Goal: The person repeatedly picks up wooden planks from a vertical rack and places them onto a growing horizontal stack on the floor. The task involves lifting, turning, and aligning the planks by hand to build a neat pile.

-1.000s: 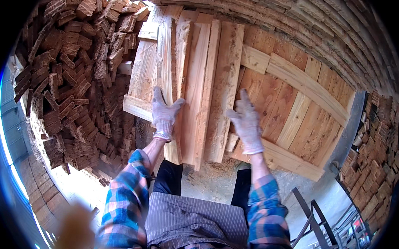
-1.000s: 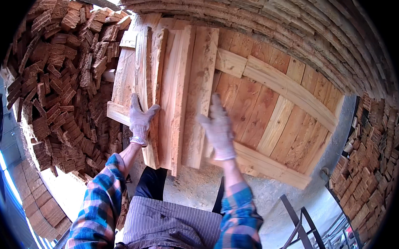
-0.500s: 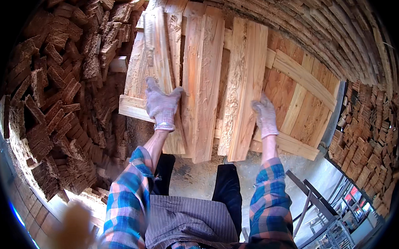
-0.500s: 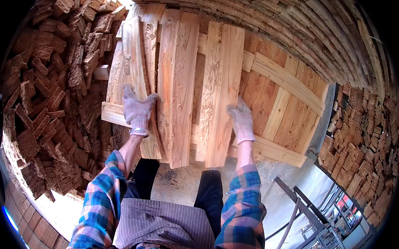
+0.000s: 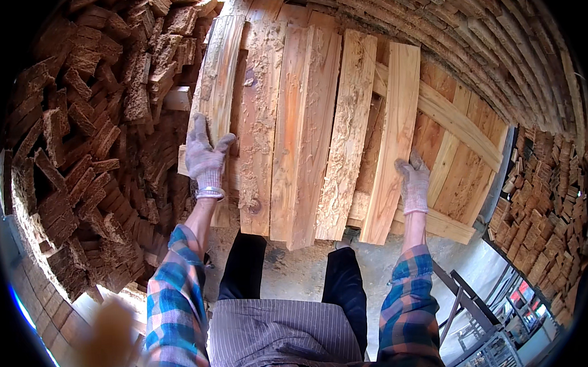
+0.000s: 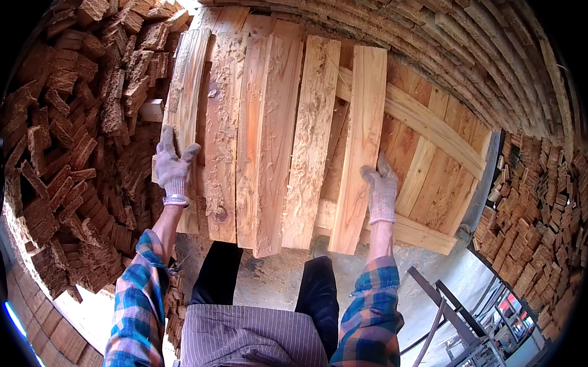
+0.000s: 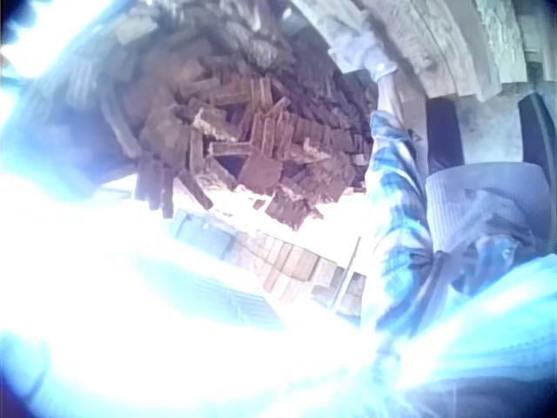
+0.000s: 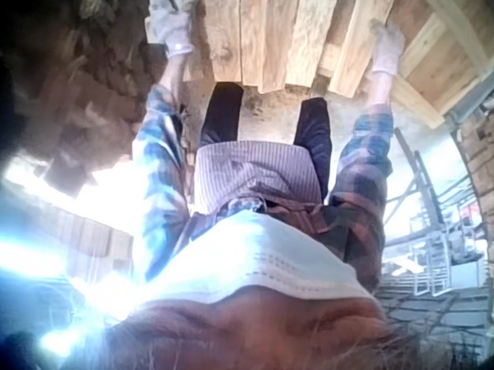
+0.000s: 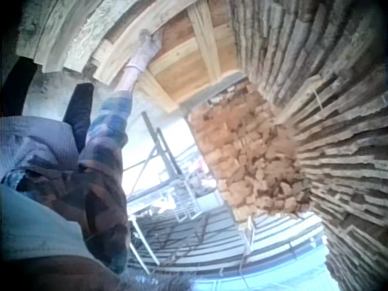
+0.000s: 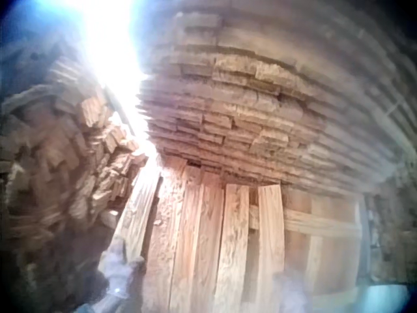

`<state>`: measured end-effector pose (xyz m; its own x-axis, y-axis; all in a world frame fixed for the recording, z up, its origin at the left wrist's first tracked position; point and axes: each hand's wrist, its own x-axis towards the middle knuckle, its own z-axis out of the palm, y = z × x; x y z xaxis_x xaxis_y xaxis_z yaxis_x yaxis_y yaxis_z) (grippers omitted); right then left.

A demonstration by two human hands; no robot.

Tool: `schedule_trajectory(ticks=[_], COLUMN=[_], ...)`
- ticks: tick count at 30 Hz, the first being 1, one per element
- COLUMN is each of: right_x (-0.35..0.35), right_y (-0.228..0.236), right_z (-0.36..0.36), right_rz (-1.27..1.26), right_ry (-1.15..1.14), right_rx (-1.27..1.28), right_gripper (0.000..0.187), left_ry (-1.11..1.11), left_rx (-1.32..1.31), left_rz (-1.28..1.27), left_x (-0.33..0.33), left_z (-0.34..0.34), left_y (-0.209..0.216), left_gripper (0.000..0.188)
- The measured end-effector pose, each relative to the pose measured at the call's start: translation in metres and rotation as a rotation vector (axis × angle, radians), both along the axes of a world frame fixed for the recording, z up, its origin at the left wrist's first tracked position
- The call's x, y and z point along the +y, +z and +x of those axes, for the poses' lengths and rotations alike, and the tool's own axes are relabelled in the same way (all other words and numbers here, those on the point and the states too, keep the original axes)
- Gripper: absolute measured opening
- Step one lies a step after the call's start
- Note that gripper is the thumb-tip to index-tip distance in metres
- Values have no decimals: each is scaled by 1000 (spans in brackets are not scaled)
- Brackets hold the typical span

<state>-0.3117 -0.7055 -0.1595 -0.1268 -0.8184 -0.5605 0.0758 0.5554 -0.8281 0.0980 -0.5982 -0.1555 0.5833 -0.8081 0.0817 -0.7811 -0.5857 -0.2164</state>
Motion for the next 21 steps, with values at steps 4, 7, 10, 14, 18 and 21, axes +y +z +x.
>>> schedule_trajectory(ticks=[4,7,10,14,18,21], right_x=[10,9,10,16,18,19], right_y=[-26,-19,-9,-14,-20,-38], right_z=[14,27,33,40,38,25], right_rz=[3,-3,-29,45,40,27], right_ry=[82,59,298,212,77,31], right_rx=[100,25,390,294,115,73], right_gripper=[59,60,60,61,60,57], left_ry=[46,3,281,230,133,222], left_rx=[501,340,1452,1054,1308,1372], left_rz=[-62,-214,-211,7,-48,-75], left_x=[-11,-18,-26,-51,-39,-29], left_z=[-28,-45,-111,-145,-109,-54], left_y=[-5,14,54,56,49,82], left_gripper=[88,88,84,84,68,58])
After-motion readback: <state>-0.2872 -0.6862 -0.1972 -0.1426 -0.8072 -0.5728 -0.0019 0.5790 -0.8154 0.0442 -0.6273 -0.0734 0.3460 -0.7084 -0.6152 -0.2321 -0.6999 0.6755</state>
